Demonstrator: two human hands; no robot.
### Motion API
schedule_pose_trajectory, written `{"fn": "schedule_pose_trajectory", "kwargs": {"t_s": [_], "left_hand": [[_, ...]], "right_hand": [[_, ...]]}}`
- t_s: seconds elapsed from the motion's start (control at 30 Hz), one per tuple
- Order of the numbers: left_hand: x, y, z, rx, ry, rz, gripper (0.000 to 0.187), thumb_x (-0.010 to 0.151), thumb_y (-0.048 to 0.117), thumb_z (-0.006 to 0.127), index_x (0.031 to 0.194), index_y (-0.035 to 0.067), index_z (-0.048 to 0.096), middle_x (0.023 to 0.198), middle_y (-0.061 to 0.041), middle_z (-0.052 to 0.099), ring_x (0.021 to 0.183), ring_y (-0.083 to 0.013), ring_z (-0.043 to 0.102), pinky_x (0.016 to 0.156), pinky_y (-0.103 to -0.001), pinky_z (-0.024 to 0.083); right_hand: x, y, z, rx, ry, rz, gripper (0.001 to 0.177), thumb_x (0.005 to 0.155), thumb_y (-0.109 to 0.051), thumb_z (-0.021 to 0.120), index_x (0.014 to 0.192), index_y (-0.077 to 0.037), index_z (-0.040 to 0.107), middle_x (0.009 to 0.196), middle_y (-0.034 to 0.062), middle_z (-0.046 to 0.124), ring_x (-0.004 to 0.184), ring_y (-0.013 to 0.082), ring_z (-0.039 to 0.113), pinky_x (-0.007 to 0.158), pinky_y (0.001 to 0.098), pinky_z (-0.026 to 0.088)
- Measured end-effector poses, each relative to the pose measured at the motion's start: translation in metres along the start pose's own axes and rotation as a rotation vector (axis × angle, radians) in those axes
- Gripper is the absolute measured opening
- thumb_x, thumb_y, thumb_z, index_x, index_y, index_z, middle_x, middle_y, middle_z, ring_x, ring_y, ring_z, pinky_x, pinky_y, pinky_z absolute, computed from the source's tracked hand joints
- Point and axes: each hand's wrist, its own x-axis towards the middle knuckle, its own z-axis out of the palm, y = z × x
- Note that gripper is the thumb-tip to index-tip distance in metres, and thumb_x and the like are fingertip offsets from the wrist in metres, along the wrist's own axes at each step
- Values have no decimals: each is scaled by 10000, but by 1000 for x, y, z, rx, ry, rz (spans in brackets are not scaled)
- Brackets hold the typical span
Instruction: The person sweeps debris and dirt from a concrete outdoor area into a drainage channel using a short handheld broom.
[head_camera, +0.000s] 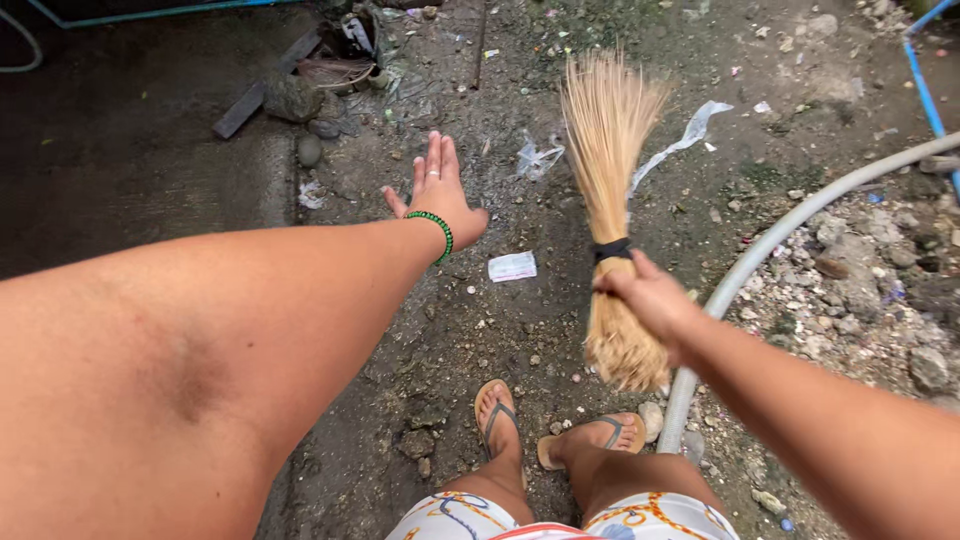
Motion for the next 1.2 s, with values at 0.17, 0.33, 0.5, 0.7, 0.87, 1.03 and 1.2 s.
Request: {"fn": "schedule_pose_trajectory", "kwargs": {"t_s": [0.17, 0.33, 0.5, 0.7, 0.87, 1.03, 1.2], "left_hand": [[0, 17, 6, 6, 3, 15, 1109, 853, 346, 676, 1644, 211, -91, 1734, 55, -156, 1609, -236, 22, 1220, -700, 21], [2, 23, -10, 40, -16, 25, 1157, 827, 360, 703, 1632, 201, -112, 1725, 53, -164, 1605, -225, 17, 1222, -686, 34], [2, 21, -15, 45, -9, 31, 1160, 832, 350, 699, 1636, 195, -122, 1727, 48, -173, 1603, -239, 3, 1222, -687, 28], [2, 36, -8, 80, 8, 102, 1134, 858, 377, 690, 1626, 181, -120, 1716, 28, -193, 1598, -254, -64, 1220, -672, 26], [0, 39, -7, 86, -25, 104, 1131, 859, 402, 686, 1623, 179, -118, 1717, 33, -188, 1597, -247, -45, 1229, -664, 24], [-5, 24, -7, 82, -44, 61, 1157, 834, 361, 699, 1630, 194, -123, 1722, 36, -182, 1600, -240, -22, 1234, -657, 20], [3, 28, -7, 60, -51, 65, 1168, 833, 351, 700, 1629, 184, -138, 1720, 40, -185, 1603, -236, -26, 1225, -671, 1]], "right_hand": [[-21, 5, 5, 260, -251, 295, 413, 827, -400, 607, 969, -12, 614, 689, 138, 670, 487, 252, 636, 411, 382, 565], [11, 3, -29, 263, -274, 287, 338, 884, -260, 711, 1020, 35, 617, 729, 167, 684, 521, 228, 643, 426, 274, 506], [-2, 0, -5, 35, 52, 113, 313, 932, -252, 646, 1174, -231, 449, 820, 134, 687, 554, 236, 638, 504, 370, 570], [-32, -10, 3, 267, -147, 170, 369, 936, -262, 604, 1280, -221, 477, 828, 119, 648, 544, 198, 632, 450, 323, 552], [42, -55, -34, 394, -192, 317, 274, 961, -266, 587, 1068, -16, 624, 748, 117, 642, 499, 134, 595, 383, 198, 500], [71, -91, -45, 307, -39, 56, 315, 1002, -317, 472, 1034, -41, 621, 755, 73, 636, 526, 133, 608, 412, 230, 519], [36, -53, 32, 132, -25, 57, 165, 894, -230, 526, 984, -104, 471, 737, 128, 603, 563, 261, 636, 508, 441, 597]]}}
